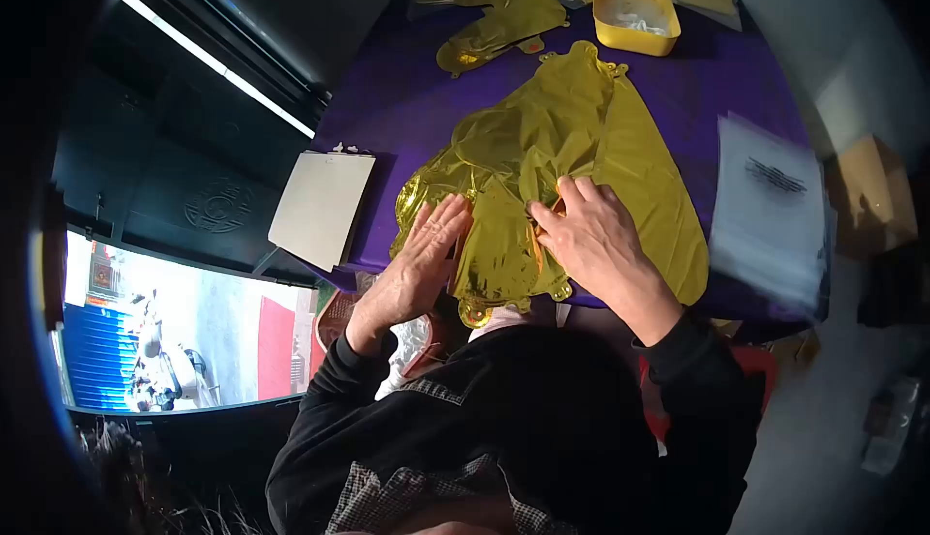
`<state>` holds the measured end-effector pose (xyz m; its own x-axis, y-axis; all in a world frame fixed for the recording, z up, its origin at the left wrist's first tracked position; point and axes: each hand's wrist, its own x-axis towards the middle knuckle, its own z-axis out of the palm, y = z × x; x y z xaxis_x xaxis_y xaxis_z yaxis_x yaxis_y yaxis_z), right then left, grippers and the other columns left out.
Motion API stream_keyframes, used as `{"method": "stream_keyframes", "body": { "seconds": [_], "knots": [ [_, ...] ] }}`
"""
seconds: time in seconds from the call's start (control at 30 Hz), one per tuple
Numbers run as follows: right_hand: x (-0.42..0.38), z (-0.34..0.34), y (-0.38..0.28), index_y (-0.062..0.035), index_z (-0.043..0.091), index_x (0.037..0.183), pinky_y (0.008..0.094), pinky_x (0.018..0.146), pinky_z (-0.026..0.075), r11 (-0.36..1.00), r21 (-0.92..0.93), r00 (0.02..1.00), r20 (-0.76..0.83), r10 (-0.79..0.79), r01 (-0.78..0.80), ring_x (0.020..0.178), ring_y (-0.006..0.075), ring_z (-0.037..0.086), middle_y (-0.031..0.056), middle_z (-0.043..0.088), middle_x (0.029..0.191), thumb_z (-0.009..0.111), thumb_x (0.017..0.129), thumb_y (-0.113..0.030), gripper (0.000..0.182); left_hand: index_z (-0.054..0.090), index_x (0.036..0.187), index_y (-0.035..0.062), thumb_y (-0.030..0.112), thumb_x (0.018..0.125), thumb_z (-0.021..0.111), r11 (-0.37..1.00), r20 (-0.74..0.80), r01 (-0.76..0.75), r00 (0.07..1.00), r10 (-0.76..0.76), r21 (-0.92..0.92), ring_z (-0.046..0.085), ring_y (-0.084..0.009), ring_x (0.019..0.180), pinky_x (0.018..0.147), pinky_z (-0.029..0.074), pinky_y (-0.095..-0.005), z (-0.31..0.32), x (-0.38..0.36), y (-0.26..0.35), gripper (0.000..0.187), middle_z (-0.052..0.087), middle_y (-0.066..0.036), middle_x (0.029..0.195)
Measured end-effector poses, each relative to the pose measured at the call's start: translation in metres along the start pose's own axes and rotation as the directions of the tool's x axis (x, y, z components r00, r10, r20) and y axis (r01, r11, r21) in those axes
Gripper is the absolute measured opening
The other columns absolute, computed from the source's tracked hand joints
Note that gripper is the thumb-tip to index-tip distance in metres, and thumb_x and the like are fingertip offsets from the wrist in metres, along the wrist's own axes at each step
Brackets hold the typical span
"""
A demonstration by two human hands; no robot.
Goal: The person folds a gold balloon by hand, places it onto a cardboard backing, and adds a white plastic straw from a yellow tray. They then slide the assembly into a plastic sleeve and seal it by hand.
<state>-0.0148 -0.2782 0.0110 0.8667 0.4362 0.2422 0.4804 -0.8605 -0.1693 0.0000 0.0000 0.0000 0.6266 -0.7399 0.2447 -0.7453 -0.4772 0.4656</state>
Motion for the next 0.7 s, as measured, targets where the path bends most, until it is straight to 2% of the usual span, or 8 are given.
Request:
{"method": "stream_keyframes", "body": {
  "seconds": [0.07, 0.3, 0.5, 0.6, 0.67, 0.7],
  "knots": [
    [-0.001, 0.000, 0.001, -0.0090, 0.066, 0.119, 0.0403, 0.093, 0.046, 1.000, 0.005, 0.998, -0.058, -0.018, 0.019, 0.110, 0.0292, 0.053, 0.0168, 0.056, 0.121, 0.066, 0.086, -0.018, 0.035, 0.028, 0.149, -0.0025, 0.012, 0.086, 0.063, 0.994, 0.059, 0.009, 0.998, -0.016, 0.110, 0.019, -0.0335, 0.147, 0.120, 0.010, -0.0514, 0.004, 0.005, 0.009, 0.074, 0.026, -0.021, 0.156],
    [-0.001, 0.002, 0.001, -0.0044, 0.066, 0.118, 0.0398, 0.092, 0.046, 0.998, -0.038, 0.993, -0.105, -0.060, 0.056, 0.109, 0.0292, 0.053, 0.0176, 0.056, 0.118, 0.055, 0.087, -0.009, 0.033, 0.030, 0.147, -0.0047, 0.027, 0.089, 0.061, 0.961, 0.096, 0.054, 0.992, -0.083, 0.272, 0.016, -0.0350, 0.148, 0.119, 0.008, -0.0545, 0.010, 0.023, 0.033, 0.073, 0.026, -0.022, 0.156],
    [0.000, -0.004, 0.001, -0.0044, 0.066, 0.118, 0.0405, 0.093, 0.044, 0.999, 0.002, 0.999, -0.039, -0.038, 0.038, 0.109, 0.0296, 0.053, 0.0167, 0.055, 0.119, 0.056, 0.086, -0.009, 0.034, 0.035, 0.147, 0.0010, 0.038, 0.090, 0.062, 0.939, 0.131, 0.059, 0.985, -0.109, 0.340, 0.017, -0.0335, 0.148, 0.118, 0.005, -0.0576, 0.020, 0.026, 0.031, 0.073, 0.028, -0.021, 0.155],
    [0.001, -0.008, 0.002, -0.0044, 0.066, 0.117, 0.0419, 0.096, 0.041, 0.998, 0.062, 1.000, 0.013, 0.007, -0.008, 0.113, 0.0314, 0.051, 0.0182, 0.054, 0.124, 0.057, 0.086, -0.009, 0.032, 0.035, 0.147, 0.0028, 0.041, 0.089, 0.062, 0.932, 0.132, 0.065, 0.984, -0.119, 0.357, 0.018, -0.0325, 0.148, 0.117, 0.004, -0.0608, 0.022, 0.024, 0.029, 0.075, 0.028, -0.020, 0.156],
    [0.002, -0.011, 0.004, -0.0033, 0.066, 0.115, 0.0425, 0.100, 0.038, 0.998, 0.048, 0.993, -0.109, -0.040, 0.045, 0.120, 0.0327, 0.048, 0.0191, 0.051, 0.131, 0.058, 0.088, -0.011, 0.029, 0.035, 0.148, 0.0035, 0.043, 0.089, 0.061, 0.932, 0.128, 0.074, 0.984, -0.126, 0.355, 0.018, -0.0321, 0.148, 0.116, 0.003, -0.0624, 0.022, 0.023, 0.028, 0.075, 0.028, -0.019, 0.156],
    [0.003, -0.018, 0.003, -0.0033, 0.066, 0.115, 0.0425, 0.100, 0.038, 0.998, 0.047, 0.993, -0.105, -0.044, 0.050, 0.120, 0.0327, 0.048, 0.0191, 0.051, 0.131, 0.058, 0.088, -0.011, 0.029, 0.035, 0.148, 0.0041, 0.044, 0.089, 0.061, 0.933, 0.127, 0.067, 0.985, -0.119, 0.354, 0.018, -0.0323, 0.148, 0.115, 0.003, -0.0636, 0.023, 0.023, 0.027, 0.076, 0.028, -0.019, 0.156]
  ]
}}
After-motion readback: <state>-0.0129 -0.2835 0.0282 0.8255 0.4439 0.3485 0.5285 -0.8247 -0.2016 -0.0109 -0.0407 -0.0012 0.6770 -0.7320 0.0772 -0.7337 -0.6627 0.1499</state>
